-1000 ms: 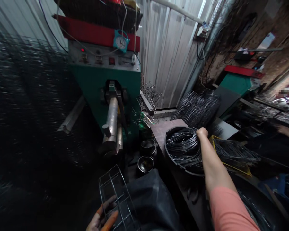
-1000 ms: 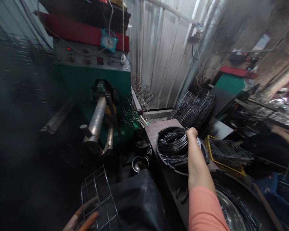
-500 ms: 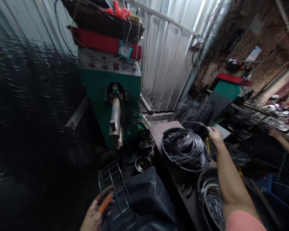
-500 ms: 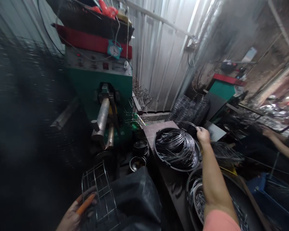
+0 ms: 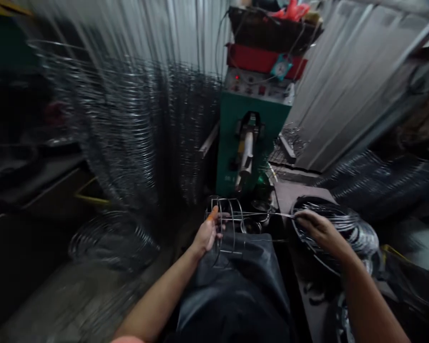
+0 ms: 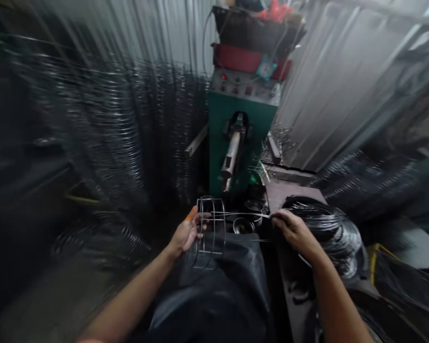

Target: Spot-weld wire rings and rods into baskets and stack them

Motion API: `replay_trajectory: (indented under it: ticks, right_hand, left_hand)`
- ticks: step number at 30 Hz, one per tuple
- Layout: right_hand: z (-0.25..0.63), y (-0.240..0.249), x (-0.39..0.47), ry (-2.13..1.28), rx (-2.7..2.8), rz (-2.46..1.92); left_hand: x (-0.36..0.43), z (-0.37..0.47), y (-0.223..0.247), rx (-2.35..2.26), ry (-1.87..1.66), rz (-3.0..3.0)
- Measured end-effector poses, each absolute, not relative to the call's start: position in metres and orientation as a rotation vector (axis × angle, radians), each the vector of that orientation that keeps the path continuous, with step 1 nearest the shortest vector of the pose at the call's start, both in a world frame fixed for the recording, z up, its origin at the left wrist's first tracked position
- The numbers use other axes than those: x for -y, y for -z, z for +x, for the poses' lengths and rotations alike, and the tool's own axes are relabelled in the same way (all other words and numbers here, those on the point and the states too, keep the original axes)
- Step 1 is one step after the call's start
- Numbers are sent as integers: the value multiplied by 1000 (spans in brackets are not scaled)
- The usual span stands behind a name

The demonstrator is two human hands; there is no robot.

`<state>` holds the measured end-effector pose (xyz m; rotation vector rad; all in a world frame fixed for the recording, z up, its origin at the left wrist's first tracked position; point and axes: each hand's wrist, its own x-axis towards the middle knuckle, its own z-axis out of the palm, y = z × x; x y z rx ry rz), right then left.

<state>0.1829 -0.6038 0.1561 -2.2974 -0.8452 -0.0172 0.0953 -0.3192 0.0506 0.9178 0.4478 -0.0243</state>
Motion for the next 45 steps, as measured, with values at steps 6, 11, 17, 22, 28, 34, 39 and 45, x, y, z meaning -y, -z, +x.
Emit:
replay_trajectory:
  ticks: [6,11,17,22,28,34,39,45]
  right_hand:
    - [174,-93,555,-347,945,-2168]
    - [165,-71,529,-478,1109,-2120]
    - [150,-77,500,-464,1285,-2163]
    - [148,-83,494,-318,1265,-2253]
    - [147,-78,495,-386,1194,-2145]
    - [136,-76,491,-525,1058,-2187]
    - [132,-72,490,-624,895,-2131]
    - [143,-68,501,-527,838,-2094]
  left_hand:
    - [318,74,-41,-438,-83,976]
    - [326,67,-24,-459,-85,1060]
    - [327,59,-19,-421,-44,1115]
    - [321,52,-18,-434,-67,1174]
    - [316,44,-16,-374,-37,1209]
    - [316,42,-18,-394,-31,1156]
    - [315,41,-9,-367,-45,1253]
    - [302,35,-12,-357,19,1249]
